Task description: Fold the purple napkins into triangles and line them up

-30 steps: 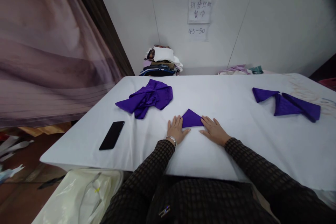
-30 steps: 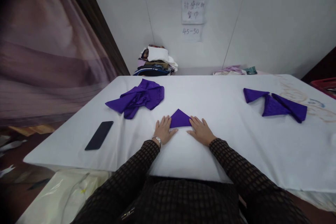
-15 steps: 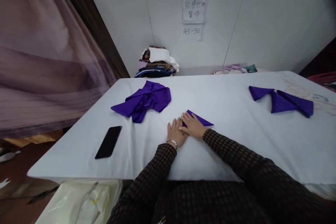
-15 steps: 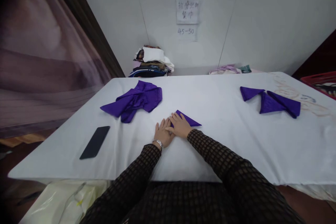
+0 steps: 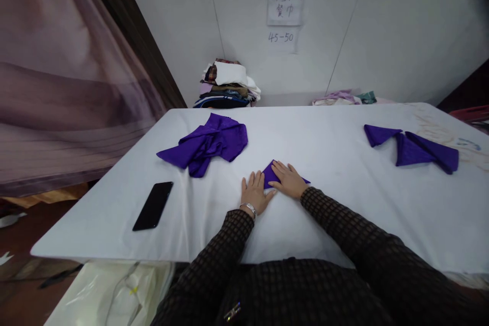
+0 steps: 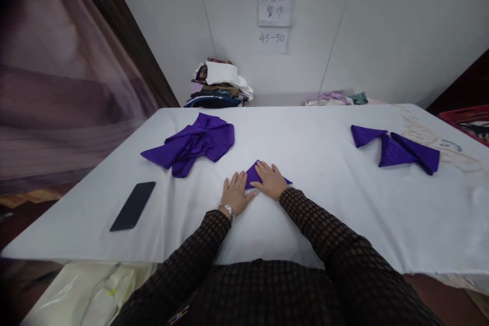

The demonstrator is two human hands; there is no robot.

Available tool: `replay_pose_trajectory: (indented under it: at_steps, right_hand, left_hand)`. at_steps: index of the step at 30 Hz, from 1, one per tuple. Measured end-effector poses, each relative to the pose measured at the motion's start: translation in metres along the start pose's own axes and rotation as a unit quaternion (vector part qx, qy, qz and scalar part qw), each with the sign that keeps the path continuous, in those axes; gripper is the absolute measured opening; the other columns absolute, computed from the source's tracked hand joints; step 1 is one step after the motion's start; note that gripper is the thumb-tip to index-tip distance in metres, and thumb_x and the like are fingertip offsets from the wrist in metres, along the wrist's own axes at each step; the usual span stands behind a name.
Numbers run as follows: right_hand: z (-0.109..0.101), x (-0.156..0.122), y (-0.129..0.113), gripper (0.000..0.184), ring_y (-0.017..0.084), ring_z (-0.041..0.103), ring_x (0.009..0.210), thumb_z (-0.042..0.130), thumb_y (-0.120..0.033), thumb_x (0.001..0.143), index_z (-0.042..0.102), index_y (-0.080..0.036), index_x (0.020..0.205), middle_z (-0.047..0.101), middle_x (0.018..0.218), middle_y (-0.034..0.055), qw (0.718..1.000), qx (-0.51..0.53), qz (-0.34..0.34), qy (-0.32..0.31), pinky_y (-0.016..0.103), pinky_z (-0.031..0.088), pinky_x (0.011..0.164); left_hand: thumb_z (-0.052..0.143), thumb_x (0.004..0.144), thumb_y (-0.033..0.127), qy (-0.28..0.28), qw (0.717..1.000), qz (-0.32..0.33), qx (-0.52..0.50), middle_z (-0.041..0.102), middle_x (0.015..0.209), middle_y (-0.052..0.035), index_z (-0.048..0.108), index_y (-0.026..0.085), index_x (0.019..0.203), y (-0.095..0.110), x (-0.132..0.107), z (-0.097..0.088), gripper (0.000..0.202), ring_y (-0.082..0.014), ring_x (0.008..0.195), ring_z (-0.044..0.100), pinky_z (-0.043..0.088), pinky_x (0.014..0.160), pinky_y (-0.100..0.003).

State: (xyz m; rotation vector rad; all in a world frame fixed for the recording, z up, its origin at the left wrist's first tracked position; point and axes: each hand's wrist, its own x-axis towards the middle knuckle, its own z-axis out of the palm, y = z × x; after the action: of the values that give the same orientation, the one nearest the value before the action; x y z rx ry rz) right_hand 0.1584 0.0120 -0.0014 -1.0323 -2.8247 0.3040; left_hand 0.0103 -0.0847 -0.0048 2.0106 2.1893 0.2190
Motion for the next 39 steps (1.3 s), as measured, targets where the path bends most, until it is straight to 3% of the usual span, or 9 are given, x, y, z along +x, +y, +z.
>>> replay_pose_trajectory:
  at_steps: [3, 7, 11, 16, 21, 29, 39]
  right_hand:
    - [-0.001, 0.0, 0.0, 0.074, 0.024, 0.018, 0.139, 0.025, -0.062, 0.089, 0.029, -0.011, 0.143, 0.022, 0.151, 0.0119, 1.0, -0.004, -0.001, -0.002, 0.049, 0.017, 0.109]
    - [0.0, -0.001, 0.002, 0.074, 0.025, 0.018, 0.139, 0.024, -0.062, 0.089, 0.029, -0.012, 0.144, 0.023, 0.151, 0.0119, 1.0, -0.007, -0.003, 0.0, 0.05, 0.017, 0.109]
    - [0.004, -0.001, 0.005, 0.074, 0.026, 0.019, 0.139, 0.022, -0.062, 0.089, 0.029, -0.013, 0.143, 0.023, 0.151, 0.0121, 1.0, -0.01, -0.007, -0.001, 0.05, 0.018, 0.109]
    - [0.007, -0.001, 0.008, 0.074, 0.026, 0.018, 0.139, 0.021, -0.063, 0.089, 0.029, -0.014, 0.144, 0.024, 0.151, 0.0118, 1.0, -0.014, -0.009, 0.006, 0.051, 0.019, 0.109]
    - [0.007, -0.001, 0.008, 0.073, 0.025, 0.018, 0.139, 0.021, -0.062, 0.089, 0.027, -0.014, 0.144, 0.024, 0.151, 0.011, 1.0, -0.016, -0.007, 0.007, 0.051, 0.018, 0.109]
    - [0.004, -0.001, 0.004, 0.073, 0.025, 0.018, 0.139, 0.021, -0.062, 0.089, 0.028, -0.014, 0.144, 0.023, 0.151, 0.0104, 1.0, -0.006, -0.002, 0.001, 0.049, 0.016, 0.11]
    - [0.001, -0.001, 0.002, 0.073, 0.026, 0.016, 0.139, 0.021, -0.063, 0.089, 0.029, -0.016, 0.144, 0.021, 0.152, 0.011, 1.0, -0.002, -0.005, -0.007, 0.051, 0.016, 0.109]
  left_hand:
    - [0.031, 0.087, 0.06, 0.001, 1.0, -0.007, -0.008, 0.028, 0.15, -0.0079, 0.03, 0.021, 0.143, -0.008, -0.004, -0.004, 0.068, -0.0277, 0.139, 0.019, 0.013, 0.111, -0.055]
    - [0.037, 0.089, 0.051, 0.029, 0.998, -0.047, -0.019, 0.034, 0.147, -0.0093, 0.041, 0.023, 0.136, -0.034, -0.019, -0.01, 0.055, -0.028, 0.137, 0.024, 0.016, 0.109, -0.057]
    - [0.05, 0.086, 0.042, 0.117, 0.988, -0.075, -0.072, 0.054, 0.132, -0.0094, 0.06, 0.023, 0.115, -0.055, -0.035, -0.012, 0.036, -0.0257, 0.126, 0.043, 0.029, 0.106, -0.05]
    - [0.06, 0.081, 0.033, 0.206, 0.964, -0.058, -0.157, 0.068, 0.105, -0.0059, 0.068, 0.021, 0.095, -0.051, -0.035, -0.009, 0.02, -0.0196, 0.103, 0.058, 0.042, 0.096, -0.038]
    - [0.066, 0.076, 0.03, 0.189, 0.966, -0.061, -0.168, 0.067, 0.107, -0.0045, 0.069, 0.023, 0.091, -0.04, -0.022, -0.007, 0.017, -0.0205, 0.105, 0.057, 0.041, 0.096, -0.039]
    - [0.065, 0.075, 0.024, 0.171, 0.963, -0.086, -0.191, 0.066, 0.104, -0.0022, 0.066, 0.022, 0.075, -0.039, -0.013, -0.013, 0.002, -0.019, 0.105, 0.056, 0.039, 0.096, -0.039]
    - [0.057, 0.079, 0.024, 0.141, 0.963, -0.109, -0.202, 0.065, 0.11, -0.0017, 0.065, 0.022, 0.067, -0.038, -0.009, -0.018, 0.014, -0.0195, 0.114, 0.051, 0.036, 0.102, -0.04]
